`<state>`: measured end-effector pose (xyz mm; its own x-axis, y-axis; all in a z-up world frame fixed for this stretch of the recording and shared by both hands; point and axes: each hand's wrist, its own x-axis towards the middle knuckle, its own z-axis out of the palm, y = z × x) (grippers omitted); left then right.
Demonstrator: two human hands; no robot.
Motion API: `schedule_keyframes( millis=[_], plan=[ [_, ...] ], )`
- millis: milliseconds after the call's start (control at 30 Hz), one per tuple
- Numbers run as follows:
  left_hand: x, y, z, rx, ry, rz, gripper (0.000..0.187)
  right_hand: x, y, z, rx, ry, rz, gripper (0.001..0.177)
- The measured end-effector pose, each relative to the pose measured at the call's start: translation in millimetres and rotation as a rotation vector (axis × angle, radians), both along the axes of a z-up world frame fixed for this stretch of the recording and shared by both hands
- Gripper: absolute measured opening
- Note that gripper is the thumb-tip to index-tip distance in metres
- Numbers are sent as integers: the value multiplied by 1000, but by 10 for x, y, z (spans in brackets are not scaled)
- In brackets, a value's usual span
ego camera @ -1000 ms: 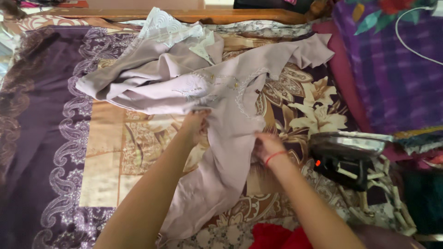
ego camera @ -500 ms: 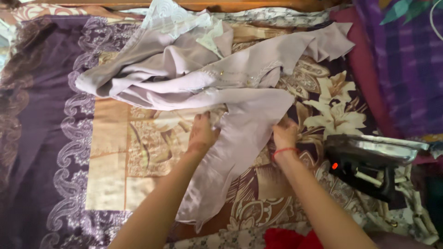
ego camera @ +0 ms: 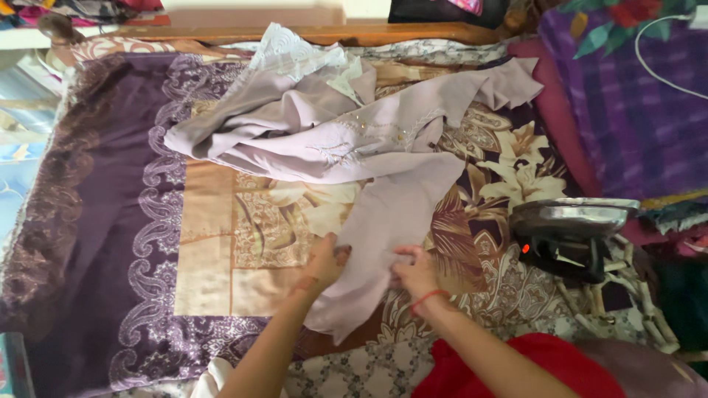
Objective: The person irons a light-colored garment on a bed. They use an electric iron to smooth the fabric, frequently adjusting the garment's position and folding sections to reach different areas.
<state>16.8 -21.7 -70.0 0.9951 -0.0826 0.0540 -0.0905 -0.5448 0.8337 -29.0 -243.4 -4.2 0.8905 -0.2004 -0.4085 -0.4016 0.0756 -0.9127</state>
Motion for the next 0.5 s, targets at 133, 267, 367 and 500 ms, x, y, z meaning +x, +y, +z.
schedule_keyframes(
  millis=[133, 267, 367, 500],
  plan=[
    [-287, -62, 303, -247, 92, -155, 37, -145, -431, 295, -178, 55, 11, 38],
    [-605, -49, 868, -354, 798, -228, 37, -347, -700, 275, -310, 120, 233, 43],
    [-696, -94, 763, -355, 801, -302, 31, -407, -831, 199, -366, 187, 392, 48],
    [-624, -88, 237, -223, 571, -441, 26, -432, -895, 296, -395, 331, 481, 52]
  ],
)
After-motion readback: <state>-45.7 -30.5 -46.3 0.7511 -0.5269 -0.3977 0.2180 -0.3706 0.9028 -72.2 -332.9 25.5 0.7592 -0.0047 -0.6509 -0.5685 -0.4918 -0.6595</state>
